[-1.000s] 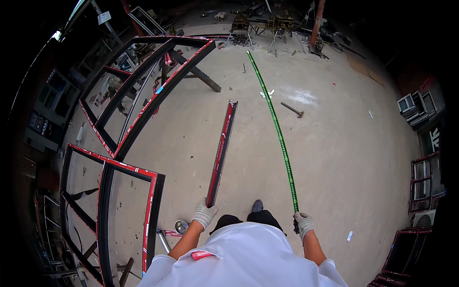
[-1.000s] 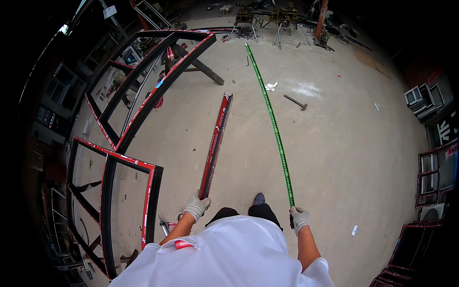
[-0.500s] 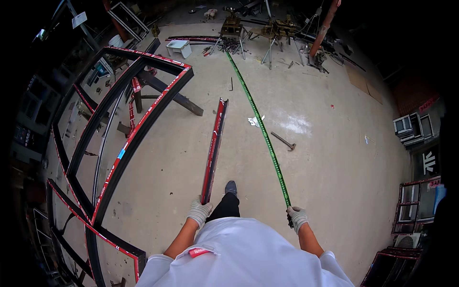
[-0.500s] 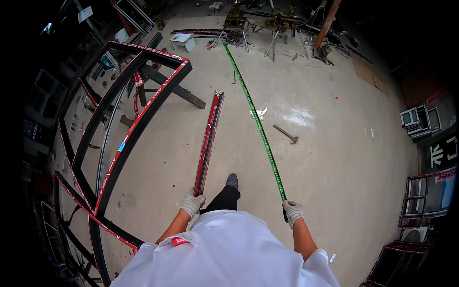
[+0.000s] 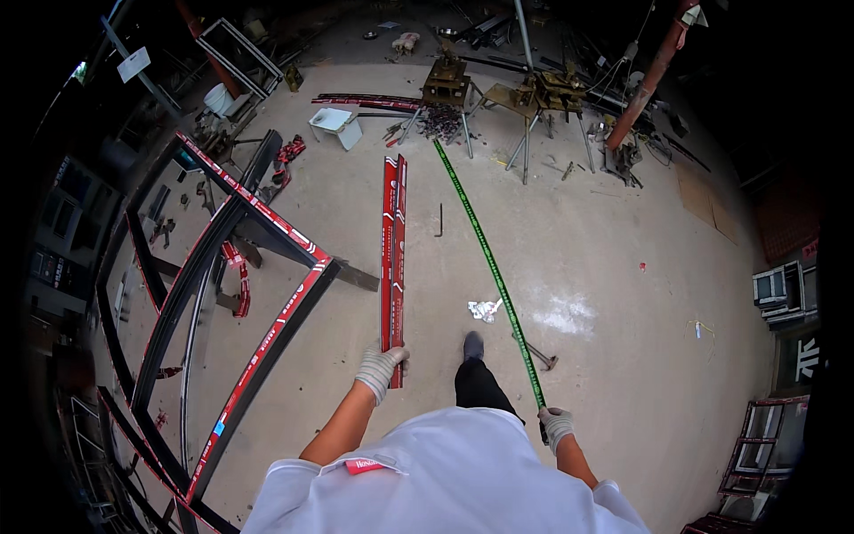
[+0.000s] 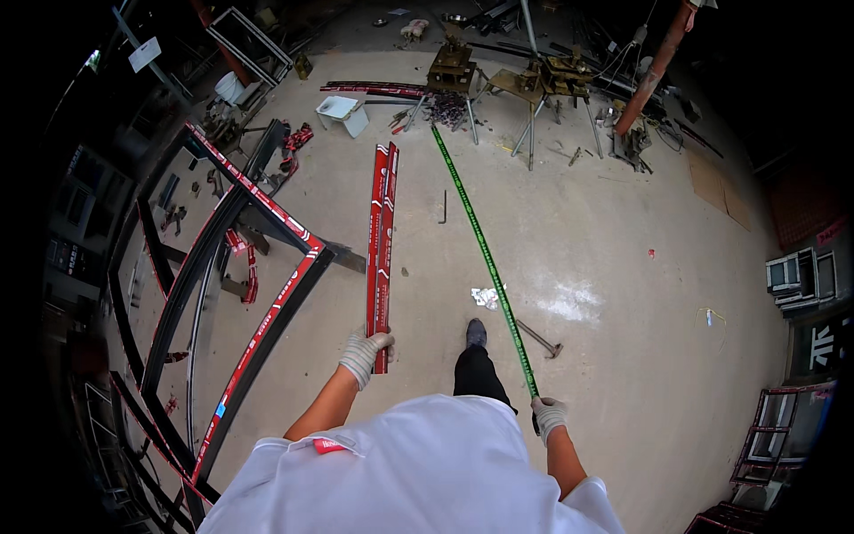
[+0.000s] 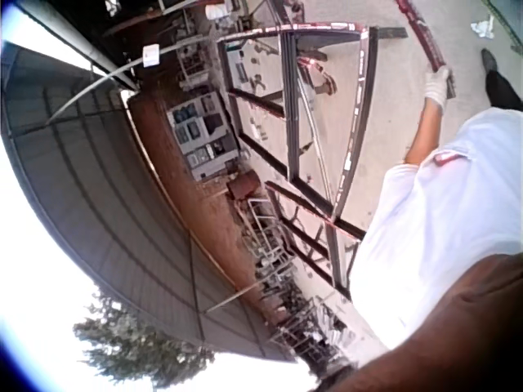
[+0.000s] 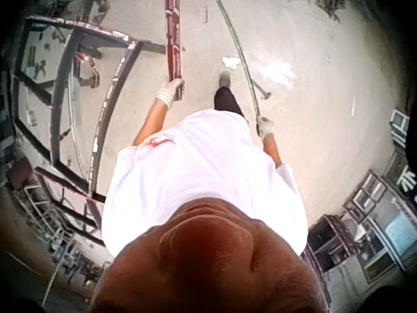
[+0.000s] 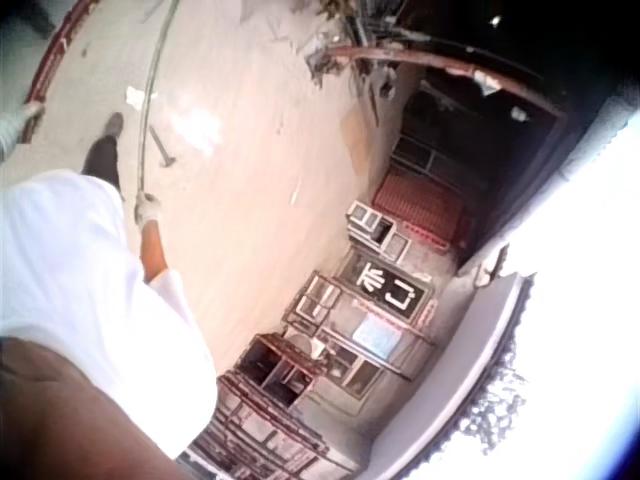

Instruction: The person measures a long metal profile with a tape measure, marks it with a marker, and uses a chop saw to cut the profile. The person handles the profile and tools directly, performing measurement, marking, and cutting actions in a workshop setting.

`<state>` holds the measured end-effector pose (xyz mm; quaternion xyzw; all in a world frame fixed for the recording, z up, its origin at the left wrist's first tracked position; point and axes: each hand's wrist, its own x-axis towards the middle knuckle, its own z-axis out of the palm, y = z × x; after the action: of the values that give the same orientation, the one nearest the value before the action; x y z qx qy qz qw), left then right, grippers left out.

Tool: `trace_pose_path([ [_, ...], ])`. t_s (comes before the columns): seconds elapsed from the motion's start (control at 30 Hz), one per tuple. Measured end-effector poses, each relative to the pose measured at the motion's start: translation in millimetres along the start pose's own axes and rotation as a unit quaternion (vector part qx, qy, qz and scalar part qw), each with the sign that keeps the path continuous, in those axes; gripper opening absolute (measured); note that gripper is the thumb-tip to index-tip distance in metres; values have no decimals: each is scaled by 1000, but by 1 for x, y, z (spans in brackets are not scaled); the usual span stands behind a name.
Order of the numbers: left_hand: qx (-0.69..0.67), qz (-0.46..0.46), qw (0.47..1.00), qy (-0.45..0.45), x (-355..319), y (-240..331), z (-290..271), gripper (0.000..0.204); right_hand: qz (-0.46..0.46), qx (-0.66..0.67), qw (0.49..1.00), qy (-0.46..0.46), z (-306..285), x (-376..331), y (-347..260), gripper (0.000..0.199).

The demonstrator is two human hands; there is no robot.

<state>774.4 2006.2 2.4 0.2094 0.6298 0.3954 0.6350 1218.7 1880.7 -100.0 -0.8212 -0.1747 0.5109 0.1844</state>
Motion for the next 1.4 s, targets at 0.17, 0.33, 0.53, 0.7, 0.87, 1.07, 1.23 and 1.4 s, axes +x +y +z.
trace_pose_path([
  [0.17, -57, -57, 996, 30, 87, 68, 41, 24, -63, -54, 997, -3, 3, 118, -160, 26],
  [0.33, -127, -78, 987, 63, 153, 147, 52, 25, -72, -99, 992, -29, 31, 154, -377, 23],
  [0.53, -176, -73, 979, 75, 289, 233, 45, 22, -91, -125, 987, -44, 96, 213, -542, 23],
  [0.7, -153, -113, 978, 82, 418, 312, 17, 19, -10, -127, 990, -53, 154, 256, -603, 20],
  [0.87, -103, -104, 986, 78, 515, 411, -16, 14, 29, -134, 990, -40, 199, 274, -696, 18],
  [1.07, -90, -122, 985, 81, 638, 511, -39, 17, 51, -138, 988, -39, 258, 316, -817, 17],
  [1.23, -107, -121, 983, 88, 758, 572, -58, 14, 28, -176, 983, -38, 331, 409, -889, 17],
  [1.4, -125, -143, 979, 76, 856, 649, -82, 12, 28, -161, 984, -64, 411, 428, -1051, 16],
])
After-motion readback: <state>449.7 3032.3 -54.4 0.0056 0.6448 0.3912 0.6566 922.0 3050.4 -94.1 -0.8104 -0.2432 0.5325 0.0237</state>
